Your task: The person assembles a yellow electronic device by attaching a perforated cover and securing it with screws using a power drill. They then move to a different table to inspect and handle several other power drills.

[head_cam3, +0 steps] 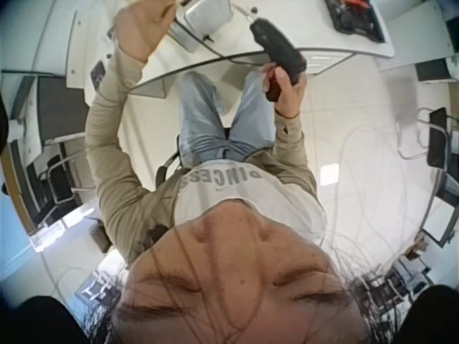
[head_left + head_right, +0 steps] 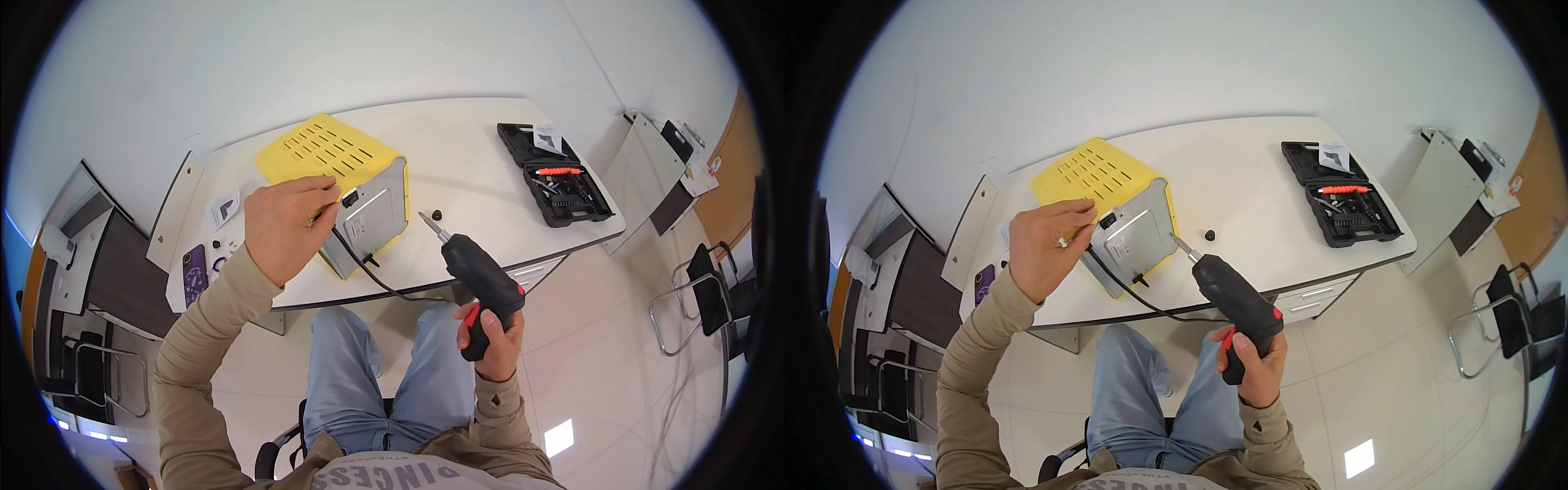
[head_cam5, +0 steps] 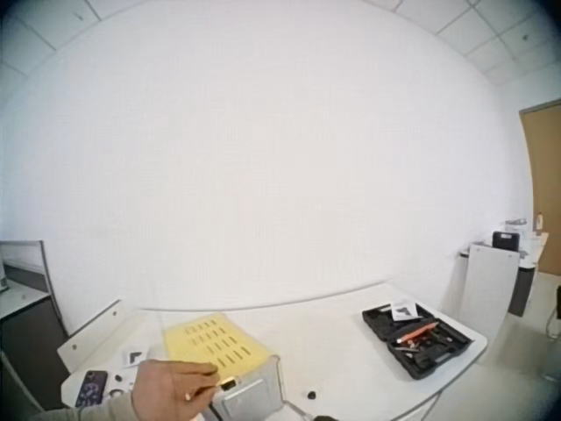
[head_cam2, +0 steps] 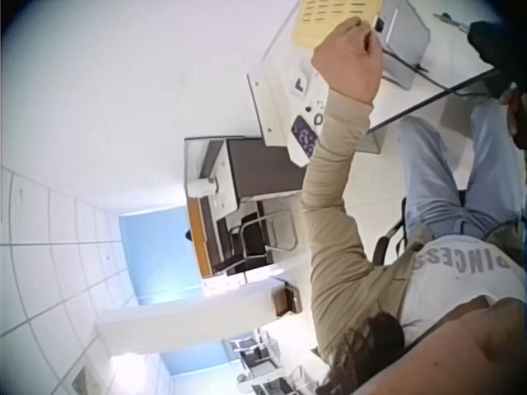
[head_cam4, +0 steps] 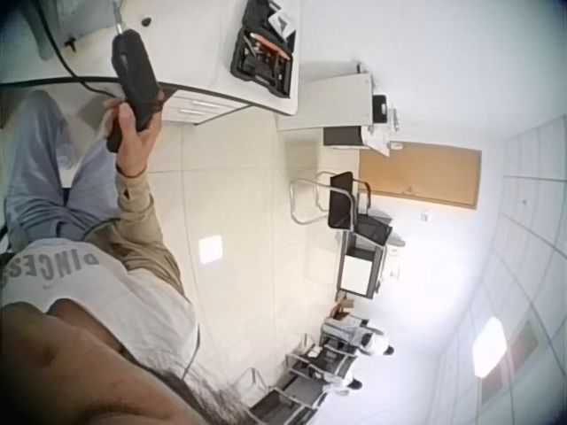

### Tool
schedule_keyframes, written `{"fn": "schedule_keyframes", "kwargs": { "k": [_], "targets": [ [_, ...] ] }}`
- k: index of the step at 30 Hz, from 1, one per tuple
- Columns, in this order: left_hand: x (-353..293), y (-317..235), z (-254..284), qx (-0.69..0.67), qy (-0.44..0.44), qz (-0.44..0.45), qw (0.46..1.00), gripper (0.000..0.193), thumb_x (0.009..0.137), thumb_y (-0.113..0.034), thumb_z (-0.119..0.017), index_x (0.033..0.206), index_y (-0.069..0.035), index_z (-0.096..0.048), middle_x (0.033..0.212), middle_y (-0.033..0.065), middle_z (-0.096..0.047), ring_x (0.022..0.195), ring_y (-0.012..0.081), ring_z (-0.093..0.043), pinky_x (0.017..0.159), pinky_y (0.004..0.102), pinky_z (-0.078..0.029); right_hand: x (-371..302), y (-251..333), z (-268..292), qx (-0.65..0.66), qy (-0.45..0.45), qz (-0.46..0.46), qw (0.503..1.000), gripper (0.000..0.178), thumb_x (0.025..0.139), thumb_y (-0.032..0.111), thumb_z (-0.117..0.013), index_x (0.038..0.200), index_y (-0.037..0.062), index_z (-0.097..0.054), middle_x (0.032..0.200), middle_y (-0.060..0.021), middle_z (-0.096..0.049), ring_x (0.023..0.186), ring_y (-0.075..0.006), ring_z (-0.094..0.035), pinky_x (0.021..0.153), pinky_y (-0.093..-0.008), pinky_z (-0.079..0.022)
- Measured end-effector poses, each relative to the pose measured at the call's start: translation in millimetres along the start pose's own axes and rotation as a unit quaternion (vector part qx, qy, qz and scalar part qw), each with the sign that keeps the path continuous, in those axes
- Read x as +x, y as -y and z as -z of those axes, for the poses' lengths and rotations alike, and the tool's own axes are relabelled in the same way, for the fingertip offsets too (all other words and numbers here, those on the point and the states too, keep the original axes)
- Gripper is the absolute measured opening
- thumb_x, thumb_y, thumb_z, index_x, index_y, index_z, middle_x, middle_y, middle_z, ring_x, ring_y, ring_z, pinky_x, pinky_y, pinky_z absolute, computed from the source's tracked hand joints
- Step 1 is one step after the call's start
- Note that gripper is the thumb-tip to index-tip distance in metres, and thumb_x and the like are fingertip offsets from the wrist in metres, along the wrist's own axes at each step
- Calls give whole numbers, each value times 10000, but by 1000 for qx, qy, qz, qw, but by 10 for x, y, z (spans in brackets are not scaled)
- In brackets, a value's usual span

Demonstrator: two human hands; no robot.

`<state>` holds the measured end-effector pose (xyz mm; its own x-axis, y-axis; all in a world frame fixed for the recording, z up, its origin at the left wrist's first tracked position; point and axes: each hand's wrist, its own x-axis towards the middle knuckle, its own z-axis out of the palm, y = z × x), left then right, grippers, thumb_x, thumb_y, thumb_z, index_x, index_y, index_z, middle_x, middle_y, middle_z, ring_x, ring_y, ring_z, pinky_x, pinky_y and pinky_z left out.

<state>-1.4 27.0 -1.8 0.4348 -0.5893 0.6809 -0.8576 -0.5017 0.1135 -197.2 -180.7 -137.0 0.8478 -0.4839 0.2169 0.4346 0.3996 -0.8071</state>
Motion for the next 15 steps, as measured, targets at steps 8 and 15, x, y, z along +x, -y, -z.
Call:
{"fn": "schedule_keyframes", "kwargs": {
  "k": [8,15],
  "targets": [
    [-14,1,11,7,-4,-4,1000,158,777,-39,-718,930,-5,-734,964,123,-727,721,241,-703,605,282,-549,-3,-20,3,-26,11,9,1000,482,900,171,-596,1308,-51,-466,874,-212,-658,496,-175,-549,458,-290,-465],
    [-21,7,3,8,-6,-8,1000,160,777,-37,-716,932,-3,-733,967,121,-726,722,241,-704,612,286,-550,31,-112,58,38,56,7,998,601,866,240,-695,1338,-41,-450,874,-183,-654,513,-168,-555,472,-295,-474]
  ]
}}
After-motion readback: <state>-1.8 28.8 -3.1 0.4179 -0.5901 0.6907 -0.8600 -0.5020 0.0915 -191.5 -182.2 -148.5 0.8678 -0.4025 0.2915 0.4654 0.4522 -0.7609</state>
